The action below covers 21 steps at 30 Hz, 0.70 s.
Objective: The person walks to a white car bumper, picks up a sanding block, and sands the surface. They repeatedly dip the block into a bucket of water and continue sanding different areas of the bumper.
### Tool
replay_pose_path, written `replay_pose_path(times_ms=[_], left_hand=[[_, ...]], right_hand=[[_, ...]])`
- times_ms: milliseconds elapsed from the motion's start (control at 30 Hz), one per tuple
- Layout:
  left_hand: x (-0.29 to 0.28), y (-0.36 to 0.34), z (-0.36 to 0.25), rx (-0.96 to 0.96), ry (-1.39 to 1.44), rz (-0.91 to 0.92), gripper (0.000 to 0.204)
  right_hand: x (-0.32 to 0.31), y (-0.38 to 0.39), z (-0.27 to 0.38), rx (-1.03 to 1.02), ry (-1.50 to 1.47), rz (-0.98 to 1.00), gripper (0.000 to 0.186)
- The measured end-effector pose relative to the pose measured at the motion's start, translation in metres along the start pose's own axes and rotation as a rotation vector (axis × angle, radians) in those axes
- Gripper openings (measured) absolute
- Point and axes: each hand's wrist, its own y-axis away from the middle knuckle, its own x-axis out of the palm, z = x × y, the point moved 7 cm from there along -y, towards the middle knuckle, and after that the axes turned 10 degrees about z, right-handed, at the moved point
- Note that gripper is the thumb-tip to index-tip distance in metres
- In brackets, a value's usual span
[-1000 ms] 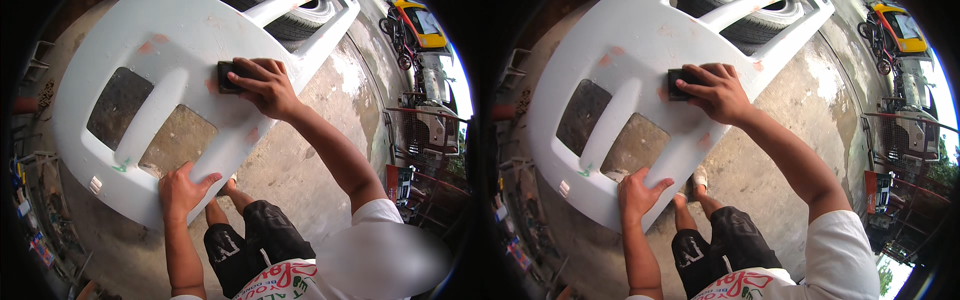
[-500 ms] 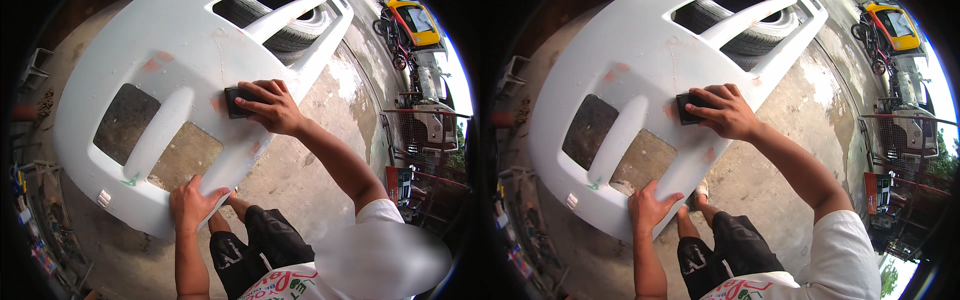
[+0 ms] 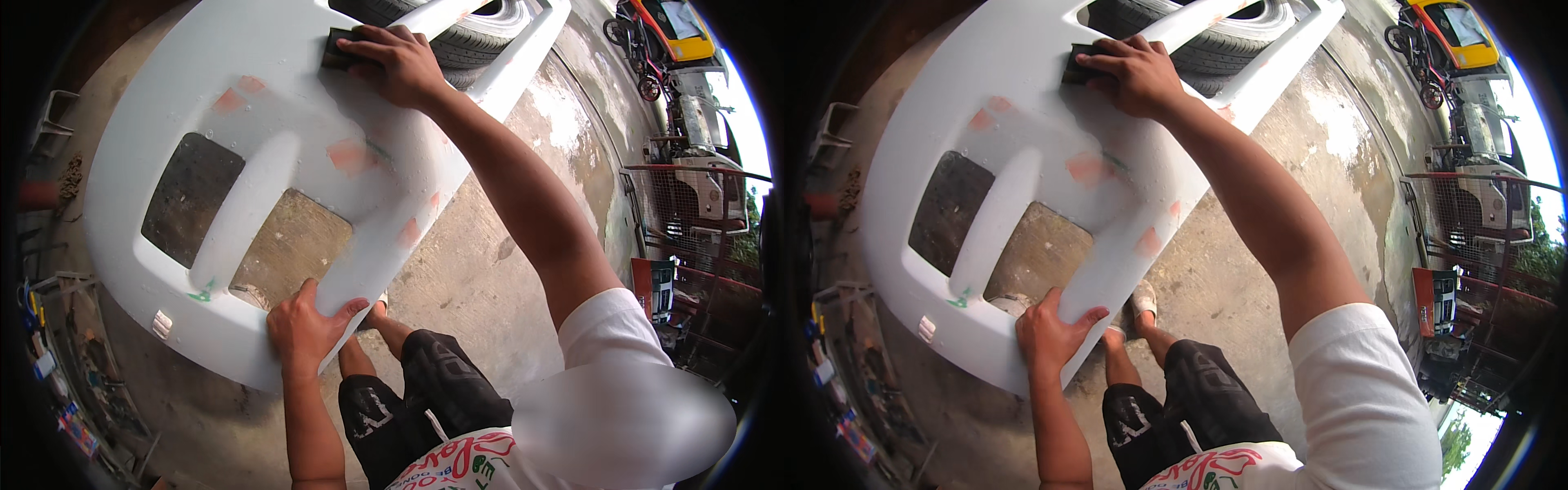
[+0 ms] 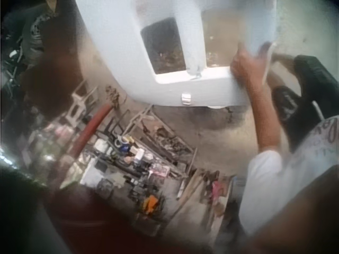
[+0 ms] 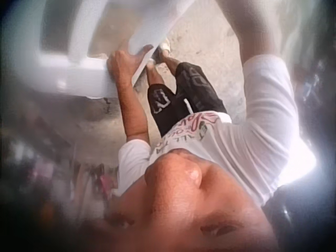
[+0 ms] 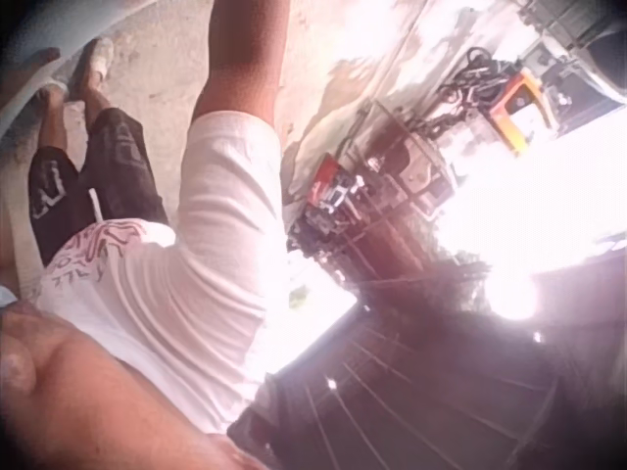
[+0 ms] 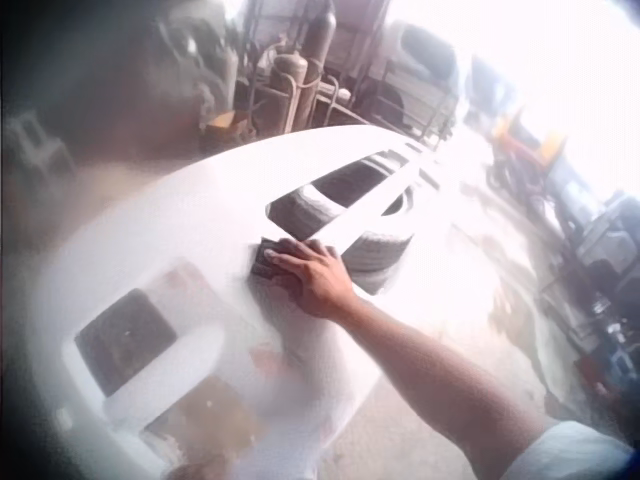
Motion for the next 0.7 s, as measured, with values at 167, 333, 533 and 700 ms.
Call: replay_pose_path(times_ms=[167, 333, 533, 700], left_hand=[[-0.010, 0.004, 0.015, -0.001, 0.090, 0.038, 0.069], [-0.002, 0.008, 0.009, 0.058, -0.046, -0.064, 0.075], [0.007, 0.002, -0.005, 0.080, 0.011, -0.026, 0.075], [-0.004, 0.013, 0.018, 0.059, -0.080, -0.090, 0.074]], right_hand=[[0.015, 0.031, 0.048, 0.180, -0.087, -0.049, 0.045], [-0.007, 0.099, 0.047, 0.069, -0.081, 0.037, 0.054], [0.010, 0.003, -0.027, 0.433, 0.044, -0.039, 0.044], [-0.003, 0.078, 0.012, 0.393, -0.023, -0.067, 0.043]])
